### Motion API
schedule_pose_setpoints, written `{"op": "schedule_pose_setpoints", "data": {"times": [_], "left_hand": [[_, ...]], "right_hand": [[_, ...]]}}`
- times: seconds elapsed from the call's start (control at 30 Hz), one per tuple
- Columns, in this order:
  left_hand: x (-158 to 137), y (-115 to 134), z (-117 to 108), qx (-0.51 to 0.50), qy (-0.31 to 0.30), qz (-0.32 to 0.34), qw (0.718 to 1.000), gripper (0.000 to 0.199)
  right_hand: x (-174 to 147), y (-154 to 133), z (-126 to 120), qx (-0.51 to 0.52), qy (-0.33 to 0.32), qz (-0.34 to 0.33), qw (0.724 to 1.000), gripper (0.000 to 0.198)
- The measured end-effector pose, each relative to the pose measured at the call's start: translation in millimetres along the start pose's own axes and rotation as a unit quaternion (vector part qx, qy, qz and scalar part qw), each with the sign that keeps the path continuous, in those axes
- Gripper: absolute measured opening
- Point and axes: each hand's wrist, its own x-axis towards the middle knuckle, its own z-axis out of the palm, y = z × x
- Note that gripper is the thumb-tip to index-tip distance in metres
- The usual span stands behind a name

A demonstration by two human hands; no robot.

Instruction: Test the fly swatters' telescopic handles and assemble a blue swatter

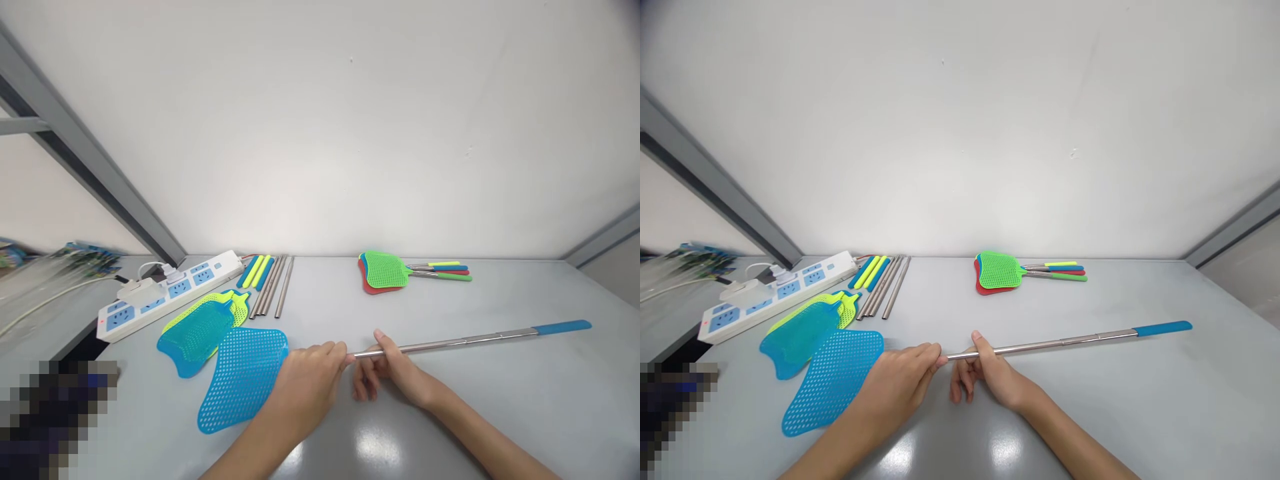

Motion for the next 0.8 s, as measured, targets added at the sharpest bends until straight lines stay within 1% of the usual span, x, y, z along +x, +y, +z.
{"op": "schedule_pose_setpoints", "data": {"times": [0.17, 0.37, 0.47, 0.6, 0.8], "left_hand": [[1.0, -3.9, -2.2, -0.016, 0.008, 0.004, 1.000, 0.031], [3.7, -9.8, -2.1, -0.011, 0.045, 0.003, 0.999, 0.038], [5.0, -11.8, 0.6, -0.022, 0.055, 0.007, 0.998, 0.038], [7.0, -13.4, 2.8, -0.040, 0.054, 0.005, 0.998, 0.037], [6.8, -14.4, 3.9, -0.060, 0.073, 0.012, 0.996, 0.032]], "right_hand": [[1.9, -2.2, -0.1, 0.003, 0.005, 0.019, 1.000, 0.065], [7.2, 6.4, -6.5, 0.017, 0.045, 0.025, 0.999, 0.061], [10.0, 9.1, -7.4, 0.053, 0.073, -0.004, 0.996, 0.054], [11.8, 8.2, -6.9, 0.114, 0.125, -0.046, 0.985, 0.043], [10.4, 4.7, -11.5, 0.106, 0.157, -0.070, 0.979, 0.043]]}}
